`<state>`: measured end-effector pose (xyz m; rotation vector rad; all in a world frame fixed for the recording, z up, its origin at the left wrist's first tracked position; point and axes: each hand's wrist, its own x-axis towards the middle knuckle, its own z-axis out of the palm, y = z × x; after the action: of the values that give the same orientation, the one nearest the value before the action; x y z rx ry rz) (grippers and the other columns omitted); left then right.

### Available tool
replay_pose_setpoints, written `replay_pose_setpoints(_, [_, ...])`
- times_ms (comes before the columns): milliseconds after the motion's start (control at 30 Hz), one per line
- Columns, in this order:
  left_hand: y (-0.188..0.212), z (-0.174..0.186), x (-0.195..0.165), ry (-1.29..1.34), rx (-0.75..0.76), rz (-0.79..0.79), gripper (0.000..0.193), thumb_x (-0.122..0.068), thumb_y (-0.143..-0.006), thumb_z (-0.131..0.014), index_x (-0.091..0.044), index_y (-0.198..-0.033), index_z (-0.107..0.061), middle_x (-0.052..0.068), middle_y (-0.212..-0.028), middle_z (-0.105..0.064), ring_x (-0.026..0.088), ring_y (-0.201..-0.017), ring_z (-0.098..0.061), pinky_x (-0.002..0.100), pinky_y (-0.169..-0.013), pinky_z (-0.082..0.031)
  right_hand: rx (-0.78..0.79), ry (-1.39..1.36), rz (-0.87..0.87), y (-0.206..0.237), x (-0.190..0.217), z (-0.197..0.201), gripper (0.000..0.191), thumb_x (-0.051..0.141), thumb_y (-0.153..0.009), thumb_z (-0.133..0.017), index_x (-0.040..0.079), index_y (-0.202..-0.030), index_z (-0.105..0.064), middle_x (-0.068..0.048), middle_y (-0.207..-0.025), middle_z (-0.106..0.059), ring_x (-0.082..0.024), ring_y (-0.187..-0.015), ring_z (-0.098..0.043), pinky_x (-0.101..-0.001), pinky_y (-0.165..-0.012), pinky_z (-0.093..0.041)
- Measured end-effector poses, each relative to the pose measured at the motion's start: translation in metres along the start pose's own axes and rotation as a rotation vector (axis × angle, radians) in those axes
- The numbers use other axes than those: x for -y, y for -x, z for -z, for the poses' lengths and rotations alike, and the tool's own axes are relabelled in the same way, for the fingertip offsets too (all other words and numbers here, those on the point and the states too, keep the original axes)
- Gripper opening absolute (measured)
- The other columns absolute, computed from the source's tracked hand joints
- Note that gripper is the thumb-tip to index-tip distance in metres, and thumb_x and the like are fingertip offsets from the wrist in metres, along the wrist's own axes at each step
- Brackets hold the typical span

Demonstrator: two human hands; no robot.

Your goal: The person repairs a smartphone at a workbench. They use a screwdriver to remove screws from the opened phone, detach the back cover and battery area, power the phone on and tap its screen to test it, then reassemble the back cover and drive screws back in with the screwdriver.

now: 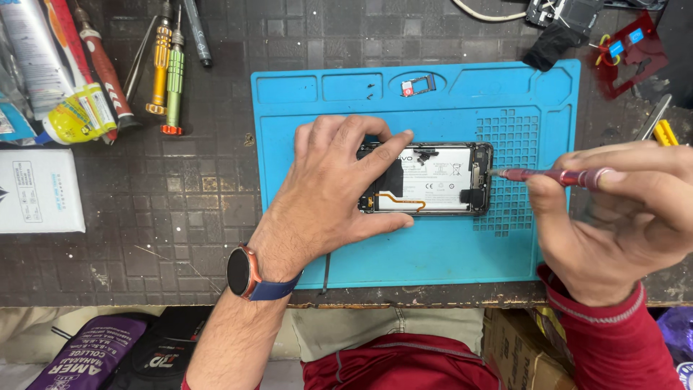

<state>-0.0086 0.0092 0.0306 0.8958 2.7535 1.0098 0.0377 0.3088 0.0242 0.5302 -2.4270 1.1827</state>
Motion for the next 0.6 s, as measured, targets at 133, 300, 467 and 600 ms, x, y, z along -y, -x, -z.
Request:
replay_pose_setpoints(133, [0.0027, 0.0000, 0.0012, 0.002, -0.004, -0.005, 0.086, -0.052, -0.070, -0.089, -0.013, -0.141, -0.060, 0.008, -0.131, -0.055, 0.031, -0.123, -0.048, 0.049, -0.105, -0.036, 0.017, -0.086, -0.092, 0.0041, -0.0005, 0.0006, 0.050, -0.003, -0.109, -0.078, 0.006, -0.135, -0.036, -0.018, -0.122, -0.056, -0.022, -0.101, -0.067, -0.0285, -0.091, -0.063])
replay_pose_setpoints(300, [0.0054, 0.0025, 0.0032, -0.009, -0.010, -0.013, 0.087, -0.053, -0.070, -0.089, -0.013, -0.142, -0.059, 0.008, -0.131, -0.055, 0.031, -0.123, -0.048, 0.049, -0.105, -0.036, 0.007, -0.046, -0.008, 0.0002, -0.0015, -0.0029, 0.053, -0.005, -0.102, -0.080, 0.005, -0.131, -0.037, -0.020, -0.118, -0.056, -0.024, -0.093, -0.068, -0.0248, -0.082, -0.062])
replay_pose_setpoints(467, [0.0052, 0.0026, 0.0061, -0.007, 0.000, 0.004, 0.087, -0.052, -0.069, -0.090, -0.013, -0.141, -0.060, 0.007, -0.130, -0.055, 0.031, -0.123, -0.048, 0.049, -0.103, -0.037, -0.009, -0.020, -0.015, 0.0011, -0.0041, -0.0049, 0.056, -0.004, -0.100, -0.082, 0.005, -0.132, -0.037, -0.021, -0.116, -0.058, -0.023, -0.092, -0.068, -0.0251, -0.083, -0.064])
replay_pose_setpoints(600, [0.0054, 0.0013, 0.0072, -0.001, -0.007, 0.001, 0.087, -0.053, -0.070, -0.090, -0.013, -0.141, -0.060, 0.008, -0.131, -0.055, 0.031, -0.122, -0.047, 0.049, -0.103, -0.037, -0.003, -0.037, -0.065, 0.0083, -0.0015, -0.0053, 0.054, -0.004, -0.105, -0.080, 0.006, -0.134, -0.036, -0.020, -0.118, -0.059, -0.022, -0.095, -0.068, -0.0261, -0.088, -0.064])
